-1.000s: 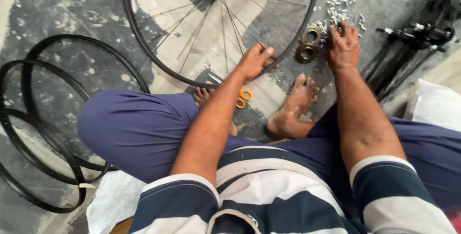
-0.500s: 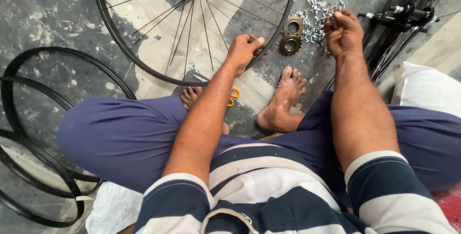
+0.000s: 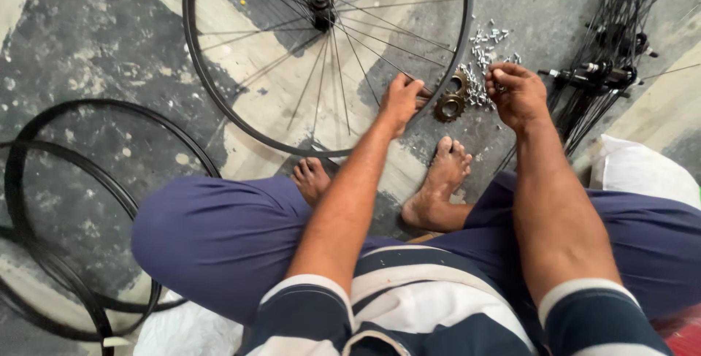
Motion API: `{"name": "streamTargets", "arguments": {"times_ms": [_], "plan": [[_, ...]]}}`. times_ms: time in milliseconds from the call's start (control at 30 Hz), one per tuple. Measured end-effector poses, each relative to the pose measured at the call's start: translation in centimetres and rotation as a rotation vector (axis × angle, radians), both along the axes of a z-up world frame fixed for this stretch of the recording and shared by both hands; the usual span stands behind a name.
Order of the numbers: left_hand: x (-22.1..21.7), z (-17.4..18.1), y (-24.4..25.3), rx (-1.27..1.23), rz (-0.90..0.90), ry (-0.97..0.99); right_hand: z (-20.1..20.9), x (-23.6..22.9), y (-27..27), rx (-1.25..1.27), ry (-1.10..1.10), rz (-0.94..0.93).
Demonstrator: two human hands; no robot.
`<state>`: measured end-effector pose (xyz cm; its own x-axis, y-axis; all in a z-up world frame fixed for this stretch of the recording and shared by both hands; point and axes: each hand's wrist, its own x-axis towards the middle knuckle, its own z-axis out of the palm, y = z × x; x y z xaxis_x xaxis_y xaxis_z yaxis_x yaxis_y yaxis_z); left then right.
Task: The person sits on the floor and assembles a bicycle wheel by inserting spokes into the hub and rim. They use their hands to thread the spokes and secure them with nipples, occasionally rotating the wheel to access different sections.
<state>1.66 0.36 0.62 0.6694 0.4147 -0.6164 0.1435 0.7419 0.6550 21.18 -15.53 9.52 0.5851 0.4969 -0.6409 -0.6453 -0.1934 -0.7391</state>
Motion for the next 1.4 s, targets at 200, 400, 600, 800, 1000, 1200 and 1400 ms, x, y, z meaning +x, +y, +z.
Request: {"name": "streamTargets", "arguments": {"times_ms": [200,400,600,800,1000,1200,1400], "plan": [[0.6,2.6,0.3,0.125,0.042,0.102,4.4,-3.5,3.2,0.019,-0.083,0.002],[0.5,3.1,0.3,0.286,0.002,0.183,2.6,-6.4,2.9,-0.069,-0.004,-0.066],[0.9,0.5,-0.6,0.398,0.009,0.156,1.4,-8.6,3.3,-0.200,-0.049,-0.045],[1.3,-0.3,-1.1,0.422,0.016,0.155,1.0,-9.5,3.1,-0.206,-0.069,-0.013],[0.9,0.8,-0.6,0.290,-0.019,0.181,0.4,-10.2,3.7,-0.167,-0.041,-0.068],[0.5,0.8,-0.3,0.319,-0.013,0.163,0.7,-10.6,4.7,-0.090,-0.051,-0.024],[0.4,0.6,-0.4,0.284,0.021,0.055,1.4,-10.7,5.3,-0.093,-0.068,0.008]]}}
